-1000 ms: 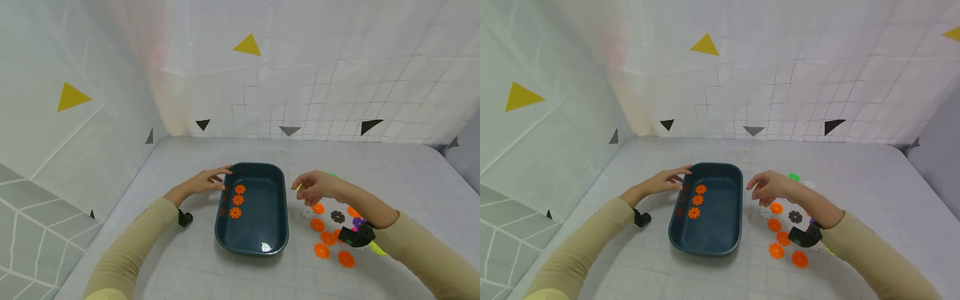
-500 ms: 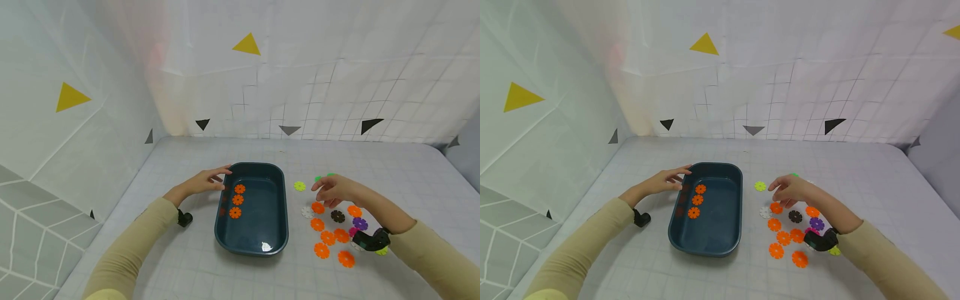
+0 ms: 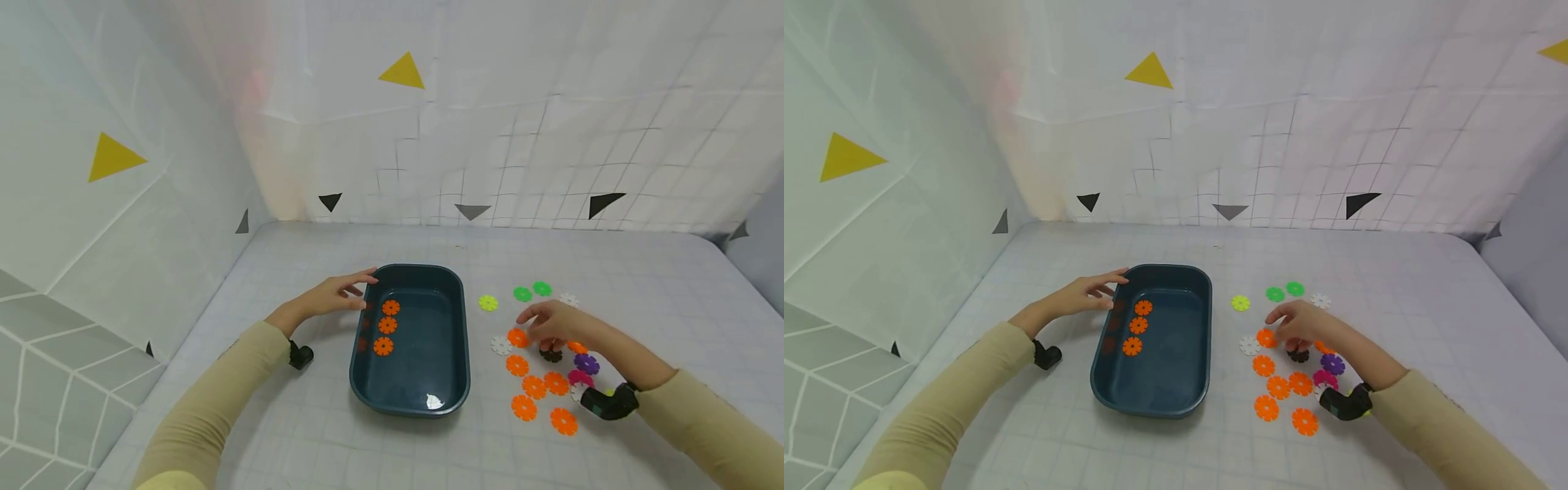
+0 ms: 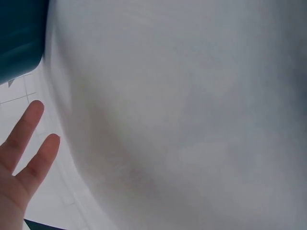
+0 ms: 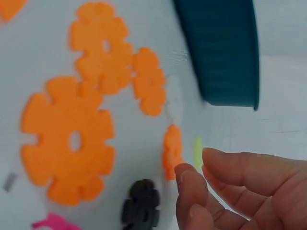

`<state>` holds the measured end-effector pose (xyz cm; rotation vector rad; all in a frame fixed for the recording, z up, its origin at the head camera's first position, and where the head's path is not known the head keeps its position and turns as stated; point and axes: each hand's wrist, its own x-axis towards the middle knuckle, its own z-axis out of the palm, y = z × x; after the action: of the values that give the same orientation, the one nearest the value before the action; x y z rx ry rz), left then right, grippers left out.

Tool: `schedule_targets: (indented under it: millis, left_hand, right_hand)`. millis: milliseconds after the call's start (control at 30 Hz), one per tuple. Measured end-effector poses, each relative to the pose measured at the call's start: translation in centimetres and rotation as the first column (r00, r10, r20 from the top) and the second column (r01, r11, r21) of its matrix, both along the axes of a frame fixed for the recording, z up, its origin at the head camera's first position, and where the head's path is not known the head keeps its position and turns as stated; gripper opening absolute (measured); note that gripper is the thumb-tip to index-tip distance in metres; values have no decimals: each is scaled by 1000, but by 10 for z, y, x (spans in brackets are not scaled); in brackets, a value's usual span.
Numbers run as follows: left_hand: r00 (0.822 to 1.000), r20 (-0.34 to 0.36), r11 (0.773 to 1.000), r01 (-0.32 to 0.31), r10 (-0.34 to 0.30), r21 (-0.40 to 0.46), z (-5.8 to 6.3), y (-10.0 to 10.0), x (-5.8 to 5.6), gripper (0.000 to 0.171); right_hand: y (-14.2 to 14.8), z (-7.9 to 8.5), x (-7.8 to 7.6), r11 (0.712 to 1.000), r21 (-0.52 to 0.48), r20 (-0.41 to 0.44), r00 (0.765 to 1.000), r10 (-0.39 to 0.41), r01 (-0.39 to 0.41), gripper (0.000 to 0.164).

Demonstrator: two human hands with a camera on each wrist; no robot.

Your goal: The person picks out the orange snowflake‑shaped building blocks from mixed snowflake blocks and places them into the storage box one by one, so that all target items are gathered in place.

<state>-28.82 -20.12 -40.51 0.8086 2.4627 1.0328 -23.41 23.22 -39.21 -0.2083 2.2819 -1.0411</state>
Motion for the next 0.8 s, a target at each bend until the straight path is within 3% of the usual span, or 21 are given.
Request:
schedule_targets:
  millis: [300, 567, 800]
  left_hand:
    - [1000, 1, 1000, 10, -10, 7, 1, 0, 0, 54]
    - [1000, 3, 1000, 4, -4, 3, 0, -1, 0, 54]
    - [1000, 5, 1000, 0, 0, 4, -1, -1, -1, 53]
  right_hand:
    - [-4, -13, 4, 994, 108, -85, 996, 29, -20, 37]
    - [-10, -15, 5, 978, 203, -188, 978, 86, -47, 36]
    - [-13, -14, 6, 967, 254, -196, 978, 74, -22, 32]
